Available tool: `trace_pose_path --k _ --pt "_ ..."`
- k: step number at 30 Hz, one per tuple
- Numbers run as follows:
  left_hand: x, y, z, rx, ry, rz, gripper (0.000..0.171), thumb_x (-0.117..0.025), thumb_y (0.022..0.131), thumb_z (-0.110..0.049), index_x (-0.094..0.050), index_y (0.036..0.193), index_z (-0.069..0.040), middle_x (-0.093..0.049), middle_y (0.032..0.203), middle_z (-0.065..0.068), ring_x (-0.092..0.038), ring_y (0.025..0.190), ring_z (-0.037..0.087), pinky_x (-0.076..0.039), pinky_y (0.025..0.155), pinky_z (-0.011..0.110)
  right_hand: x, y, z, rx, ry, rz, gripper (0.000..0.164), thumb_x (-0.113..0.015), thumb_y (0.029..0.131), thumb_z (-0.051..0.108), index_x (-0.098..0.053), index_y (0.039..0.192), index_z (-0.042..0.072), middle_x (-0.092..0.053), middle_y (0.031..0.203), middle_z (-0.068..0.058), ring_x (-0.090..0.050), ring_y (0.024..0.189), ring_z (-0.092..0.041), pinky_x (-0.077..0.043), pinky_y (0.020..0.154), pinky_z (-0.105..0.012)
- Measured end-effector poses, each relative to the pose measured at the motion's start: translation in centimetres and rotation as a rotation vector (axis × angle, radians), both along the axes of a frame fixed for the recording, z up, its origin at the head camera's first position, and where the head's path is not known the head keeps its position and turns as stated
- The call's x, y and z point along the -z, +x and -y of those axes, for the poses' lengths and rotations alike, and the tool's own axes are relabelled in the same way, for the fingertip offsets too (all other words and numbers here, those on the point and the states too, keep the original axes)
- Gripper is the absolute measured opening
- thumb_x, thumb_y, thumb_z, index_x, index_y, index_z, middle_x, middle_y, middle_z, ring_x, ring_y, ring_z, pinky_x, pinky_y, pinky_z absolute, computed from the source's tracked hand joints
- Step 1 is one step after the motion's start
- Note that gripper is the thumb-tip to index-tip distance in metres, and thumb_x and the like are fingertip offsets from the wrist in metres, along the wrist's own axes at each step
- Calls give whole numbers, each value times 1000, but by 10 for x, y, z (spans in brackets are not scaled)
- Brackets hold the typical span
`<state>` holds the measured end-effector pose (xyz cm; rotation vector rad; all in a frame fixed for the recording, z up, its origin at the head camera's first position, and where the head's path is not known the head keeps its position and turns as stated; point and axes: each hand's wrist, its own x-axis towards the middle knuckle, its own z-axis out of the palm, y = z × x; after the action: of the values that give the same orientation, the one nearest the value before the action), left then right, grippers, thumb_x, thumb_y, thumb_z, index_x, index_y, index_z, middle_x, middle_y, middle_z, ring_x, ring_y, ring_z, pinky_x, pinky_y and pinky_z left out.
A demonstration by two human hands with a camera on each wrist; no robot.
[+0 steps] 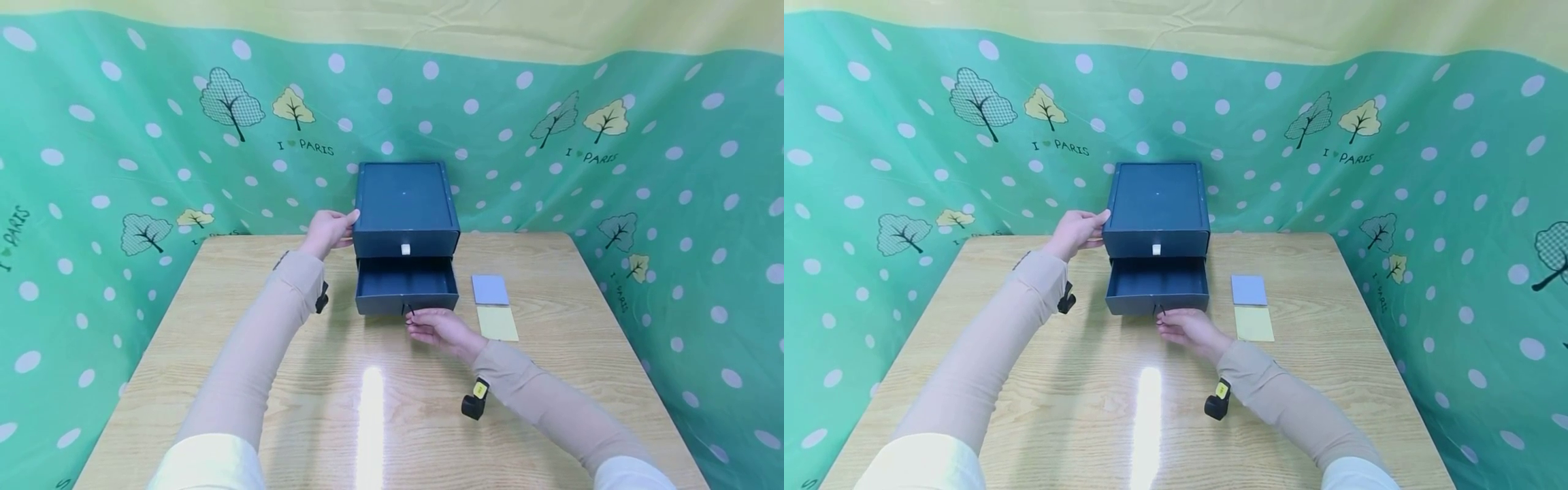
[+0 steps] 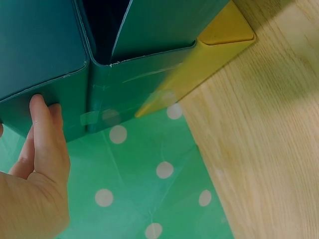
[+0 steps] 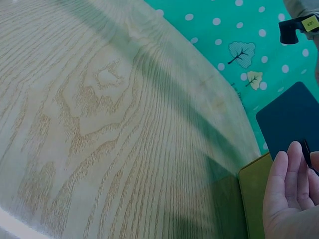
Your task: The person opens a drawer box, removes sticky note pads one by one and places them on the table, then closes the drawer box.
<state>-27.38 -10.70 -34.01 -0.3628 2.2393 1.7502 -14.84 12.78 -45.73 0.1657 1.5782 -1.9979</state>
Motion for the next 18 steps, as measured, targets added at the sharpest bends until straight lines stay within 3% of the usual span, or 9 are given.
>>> trace_pose_path --k 10,18 --pt "2 -1 0 -8 7 6 57 -57 95 -34 -45 136 4 -57 128 18 -58 116 27 -55 91 34 -2 -2 3 30 -47 5 34 -48 96 -2 -47 127 -16 -70 84 0 -67 78 -8 -58 80 -23" --pt "3 -2 0 -4 -2 6 57 -57 95 -35 -46 136 3 -58 128 18 -58 115 27 -55 92 34 -1 -6 5 73 -48 4 25 -48 96 -2 -57 117 -10 -70 89 -4 -68 79 -10 -58 79 -24"
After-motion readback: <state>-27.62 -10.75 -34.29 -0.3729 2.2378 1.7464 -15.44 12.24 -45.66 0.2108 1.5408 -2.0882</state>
